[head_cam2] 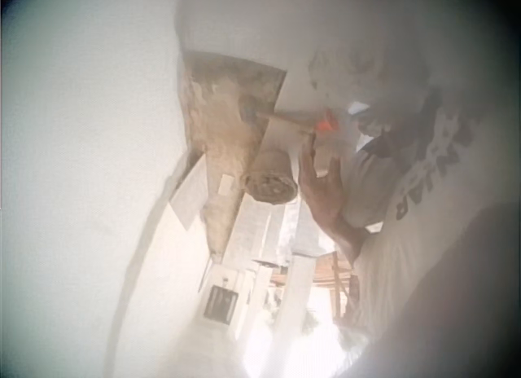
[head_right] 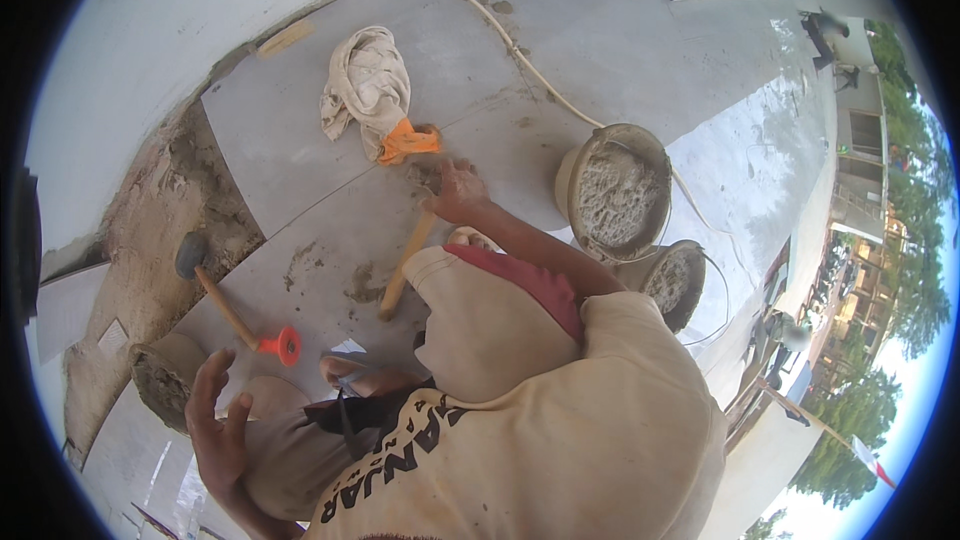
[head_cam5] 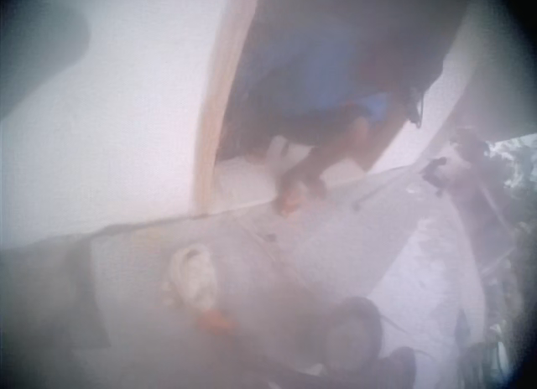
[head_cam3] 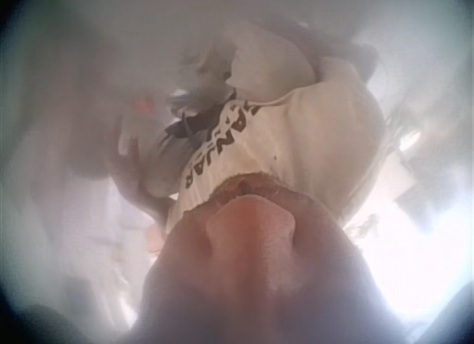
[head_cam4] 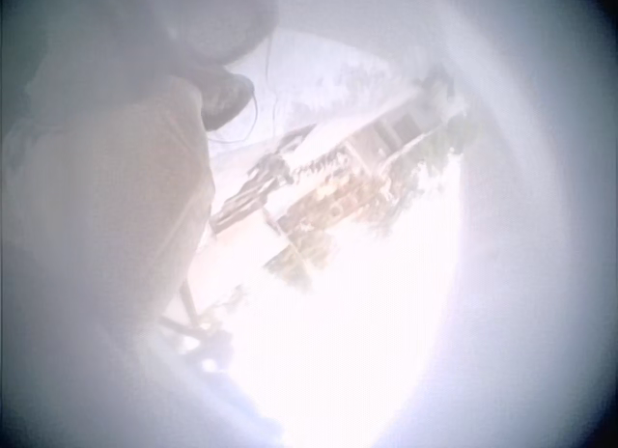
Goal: The person is laying floor tiles in a room under construction. They use a hammer to tap tiles into place, apply cement with a trowel, and clean excess cement with a cloth. The person also uses a bucket to transport cement and a level to ensure tiles are even.
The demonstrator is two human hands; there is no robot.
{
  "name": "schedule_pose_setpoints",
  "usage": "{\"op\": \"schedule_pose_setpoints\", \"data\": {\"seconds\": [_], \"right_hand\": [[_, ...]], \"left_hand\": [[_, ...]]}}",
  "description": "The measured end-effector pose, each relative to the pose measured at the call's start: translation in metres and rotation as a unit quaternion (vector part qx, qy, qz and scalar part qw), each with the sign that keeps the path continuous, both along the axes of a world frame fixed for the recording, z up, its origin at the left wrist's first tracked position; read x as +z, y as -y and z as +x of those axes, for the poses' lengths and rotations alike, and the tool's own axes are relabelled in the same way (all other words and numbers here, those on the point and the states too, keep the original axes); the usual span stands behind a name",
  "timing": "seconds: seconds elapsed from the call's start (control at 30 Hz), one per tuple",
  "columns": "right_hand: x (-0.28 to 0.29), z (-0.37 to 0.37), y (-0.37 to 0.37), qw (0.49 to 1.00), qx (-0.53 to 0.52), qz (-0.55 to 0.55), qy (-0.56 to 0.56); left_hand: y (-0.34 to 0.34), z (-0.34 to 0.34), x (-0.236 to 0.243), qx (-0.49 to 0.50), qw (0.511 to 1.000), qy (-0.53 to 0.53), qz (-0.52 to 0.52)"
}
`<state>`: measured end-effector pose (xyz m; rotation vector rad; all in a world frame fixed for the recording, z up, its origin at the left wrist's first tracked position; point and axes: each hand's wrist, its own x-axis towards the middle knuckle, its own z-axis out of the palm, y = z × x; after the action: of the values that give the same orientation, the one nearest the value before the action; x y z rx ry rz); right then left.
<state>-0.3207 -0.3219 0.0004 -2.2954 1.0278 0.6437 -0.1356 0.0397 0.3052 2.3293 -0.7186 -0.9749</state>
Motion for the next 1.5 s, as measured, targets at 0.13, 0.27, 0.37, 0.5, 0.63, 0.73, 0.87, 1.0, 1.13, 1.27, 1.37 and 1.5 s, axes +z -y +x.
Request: {"op": "schedule_pose_setpoints", "data": {"seconds": [0.13, 0.27, 0.37, 0.5, 0.63, 0.73, 0.87, 1.0, 1.13, 1.27, 1.37, 1.5], "right_hand": [[-0.002, 0.009, 0.013, 0.999, -0.034, 0.031, -0.011], [0.071, 0.002, 0.036, 0.996, -0.075, 0.048, -0.032], [0.127, -0.015, 0.066, 0.994, -0.076, -0.024, 0.079], [0.190, -0.039, 0.108, 0.961, -0.153, -0.130, 0.192], [0.231, -0.049, 0.134, 0.915, -0.213, -0.266, 0.216], [0.234, -0.055, 0.150, 0.889, -0.197, -0.351, 0.218], [0.223, -0.051, 0.165, 0.880, -0.166, -0.394, 0.206], [0.206, -0.046, 0.179, 0.886, -0.137, -0.403, 0.184], [0.195, -0.040, 0.185, 0.875, -0.117, -0.430, 0.187], [0.191, -0.032, 0.188, 0.883, -0.116, -0.415, 0.184], [0.188, -0.030, 0.187, 0.883, -0.110, -0.418, 0.187], [0.185, -0.030, 0.188, 0.880, -0.104, -0.425, 0.185]], "left_hand": [[0.001, 0.000, -0.004, -0.009, 1.000, 0.004, -0.012], [0.010, 0.005, -0.008, -0.033, 0.999, -0.014, -0.005], [0.011, 0.006, -0.013, -0.033, 0.999, -0.034, 0.002], [0.013, 0.007, -0.013, -0.043, 0.999, -0.026, -0.007], [0.019, 0.011, -0.020, -0.065, 0.997, -0.019, -0.030], [0.024, 0.012, -0.021, -0.076, 0.996, -0.010, -0.034], [0.034, 0.012, -0.018, -0.084, 0.996, -0.022, -0.035], [0.036, 0.009, -0.017, -0.083, 0.996, -0.016, -0.025], [0.031, 0.008, -0.017, -0.075, 0.997, -0.010, -0.023], [0.030, 0.008, -0.013, -0.088, 0.996, -0.012, -0.012], [0.029, 0.008, -0.013, -0.084, 0.996, -0.015, -0.009], [0.027, 0.007, -0.014, -0.077, 0.997, -0.020, -0.013]]}}
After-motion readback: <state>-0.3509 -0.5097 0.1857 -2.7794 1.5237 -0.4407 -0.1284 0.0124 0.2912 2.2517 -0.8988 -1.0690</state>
